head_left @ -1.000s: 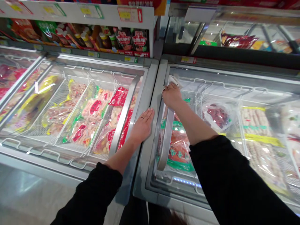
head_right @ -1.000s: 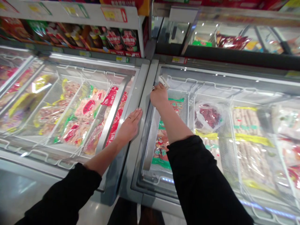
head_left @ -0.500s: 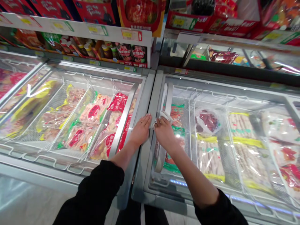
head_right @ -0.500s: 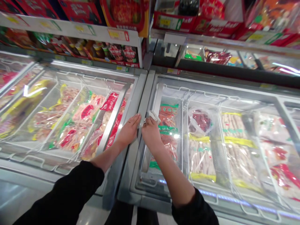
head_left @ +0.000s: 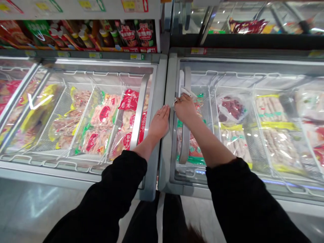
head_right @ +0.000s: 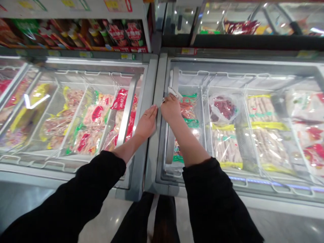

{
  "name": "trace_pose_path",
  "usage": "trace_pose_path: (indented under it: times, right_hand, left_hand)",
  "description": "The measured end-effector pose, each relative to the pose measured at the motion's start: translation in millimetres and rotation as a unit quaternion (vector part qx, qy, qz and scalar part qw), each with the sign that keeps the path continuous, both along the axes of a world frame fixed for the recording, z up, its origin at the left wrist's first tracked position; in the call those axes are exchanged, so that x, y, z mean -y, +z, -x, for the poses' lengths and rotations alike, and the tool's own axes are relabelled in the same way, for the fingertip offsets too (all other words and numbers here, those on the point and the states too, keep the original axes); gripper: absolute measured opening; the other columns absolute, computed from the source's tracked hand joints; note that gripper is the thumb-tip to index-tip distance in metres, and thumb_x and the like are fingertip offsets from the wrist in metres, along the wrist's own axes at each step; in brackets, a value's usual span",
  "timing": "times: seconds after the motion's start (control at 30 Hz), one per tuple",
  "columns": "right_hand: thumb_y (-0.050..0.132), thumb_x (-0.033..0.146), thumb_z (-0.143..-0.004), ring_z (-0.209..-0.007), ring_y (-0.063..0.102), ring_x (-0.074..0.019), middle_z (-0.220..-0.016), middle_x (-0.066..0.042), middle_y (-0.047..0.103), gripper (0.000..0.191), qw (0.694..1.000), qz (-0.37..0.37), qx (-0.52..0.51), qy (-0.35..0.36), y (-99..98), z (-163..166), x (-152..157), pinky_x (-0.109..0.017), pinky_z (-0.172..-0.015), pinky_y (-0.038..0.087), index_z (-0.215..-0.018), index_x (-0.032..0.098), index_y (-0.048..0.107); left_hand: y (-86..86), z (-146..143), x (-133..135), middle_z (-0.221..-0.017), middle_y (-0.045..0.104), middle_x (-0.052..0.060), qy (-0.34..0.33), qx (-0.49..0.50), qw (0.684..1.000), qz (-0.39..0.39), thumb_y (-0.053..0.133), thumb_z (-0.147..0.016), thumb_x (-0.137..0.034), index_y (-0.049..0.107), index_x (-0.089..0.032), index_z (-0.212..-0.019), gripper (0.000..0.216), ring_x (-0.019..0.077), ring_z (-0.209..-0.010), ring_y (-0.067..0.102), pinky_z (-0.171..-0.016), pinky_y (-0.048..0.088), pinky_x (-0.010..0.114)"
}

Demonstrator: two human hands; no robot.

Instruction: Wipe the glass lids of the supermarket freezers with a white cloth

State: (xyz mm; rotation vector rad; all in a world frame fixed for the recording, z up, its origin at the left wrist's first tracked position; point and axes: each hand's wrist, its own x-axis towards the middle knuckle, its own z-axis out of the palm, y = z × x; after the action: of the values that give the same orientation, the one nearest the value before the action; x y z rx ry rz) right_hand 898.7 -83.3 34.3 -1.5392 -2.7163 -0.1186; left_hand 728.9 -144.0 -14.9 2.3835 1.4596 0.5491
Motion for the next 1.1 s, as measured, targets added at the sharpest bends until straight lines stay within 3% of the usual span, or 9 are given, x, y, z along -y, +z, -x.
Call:
trace_pose_path:
  times: [0.13, 0.3, 0.5, 0.6, 0.7, 0.87, 0.97, 1.1]
  right_hand:
    - [0.033, 0.012, -0.103, -0.118, 0.065, -0.0337, -0.113, -0.02, 0.079, 0.05, 1.0, 0.025, 0.002, -0.011, -0.1, 5, 38, -0.056, -0.12, 0.042, -0.125, 0.012, 0.077]
    - [0.036, 0.012, -0.103, -0.131, 0.061, -0.032, -0.135, -0.02, 0.074, 0.048, 0.998, 0.048, 0.017, -0.022, 4.3, 10, 91, -0.051, -0.127, 0.038, -0.128, 0.011, 0.077]
    - [0.032, 0.01, -0.102, -0.131, 0.061, -0.0339, -0.134, -0.023, 0.075, 0.052, 0.996, 0.068, -0.021, -0.06, 6.0, 12, 66, -0.053, -0.128, 0.036, -0.125, 0.006, 0.078]
    - [0.031, 0.011, -0.102, -0.13, 0.062, -0.0344, -0.13, -0.024, 0.077, 0.052, 0.996, 0.06, -0.039, -0.059, 2.2, 12, 73, -0.055, -0.127, 0.038, -0.126, 0.005, 0.077]
    - [0.036, 0.011, -0.101, -0.128, 0.063, -0.0329, -0.127, -0.018, 0.079, 0.048, 0.997, 0.047, -0.051, -0.038, -3.8, 12, 111, -0.056, -0.127, 0.039, -0.125, 0.012, 0.078]
    - [0.041, 0.009, -0.099, -0.132, 0.063, -0.0297, -0.134, -0.014, 0.077, 0.047, 0.997, 0.047, -0.052, -0.013, -8.8, 11, 181, -0.052, -0.128, 0.042, -0.127, 0.018, 0.077]
    - [0.04, 0.01, -0.1, -0.133, 0.063, -0.0305, -0.137, -0.015, 0.076, 0.045, 0.998, 0.05, -0.046, -0.016, -8.5, 12, 184, -0.053, -0.129, 0.042, -0.124, 0.016, 0.078]
    - [0.038, 0.011, -0.102, -0.132, 0.064, -0.0321, -0.135, -0.015, 0.077, 0.047, 0.999, 0.031, -0.024, -0.03, -7.6, 16, 154, -0.054, -0.127, 0.044, -0.125, 0.012, 0.078]
  left_hand:
    - [-1.4, -1, -2, -0.172, 0.042, 0.02, 0.004, 0.013, 1.0, 0.009, 0.04, -0.093, 0.002, 0.046, -0.005, -0.161, 0.069, 0.026, -0.164, 0.035, -0.137, 0.029, 0.05]
    - [-0.7, -2, -3, -0.173, 0.039, 0.022, -0.007, 0.011, 1.0, 0.012, 0.045, -0.09, 0.003, 0.043, -0.003, -0.162, 0.072, 0.0277, -0.164, 0.033, -0.137, 0.027, 0.05]
    - [0.4, -1, -5, -0.172, 0.042, 0.021, -0.004, 0.006, 1.0, 0.01, 0.043, -0.091, 0.004, 0.046, -0.005, -0.161, 0.07, 0.0259, -0.163, 0.036, -0.137, 0.027, 0.047]
    - [-1.3, 5, -1, -0.172, 0.043, 0.018, -0.022, 0.012, 1.0, 0.01, 0.042, -0.091, 0.004, 0.047, -0.007, -0.161, 0.071, 0.0251, -0.163, 0.037, -0.137, 0.027, 0.047]
    - [-4.1, 15, 20, -0.173, 0.041, 0.019, -0.05, 0.022, 0.998, 0.01, 0.041, -0.09, 0.005, 0.045, -0.008, -0.162, 0.073, 0.0254, -0.163, 0.037, -0.137, 0.027, 0.05]
    - [-9.8, 34, 90, -0.174, 0.038, 0.021, -0.079, 0.002, 0.997, 0.011, 0.041, -0.089, 0.005, 0.039, -0.006, -0.165, 0.077, 0.0269, -0.165, 0.033, -0.136, 0.029, 0.053]
    - [-13.7, 39, 126, -0.175, 0.036, 0.022, -0.084, -0.014, 0.996, 0.004, 0.041, -0.09, 0.004, 0.035, -0.005, -0.167, 0.078, 0.0282, -0.165, 0.031, -0.135, 0.031, 0.054]
    - [-14.2, 35, 141, -0.175, 0.036, 0.021, -0.058, -0.03, 0.998, -0.006, 0.041, -0.092, 0.002, 0.035, -0.005, -0.167, 0.076, 0.0289, -0.165, 0.032, -0.135, 0.032, 0.053]
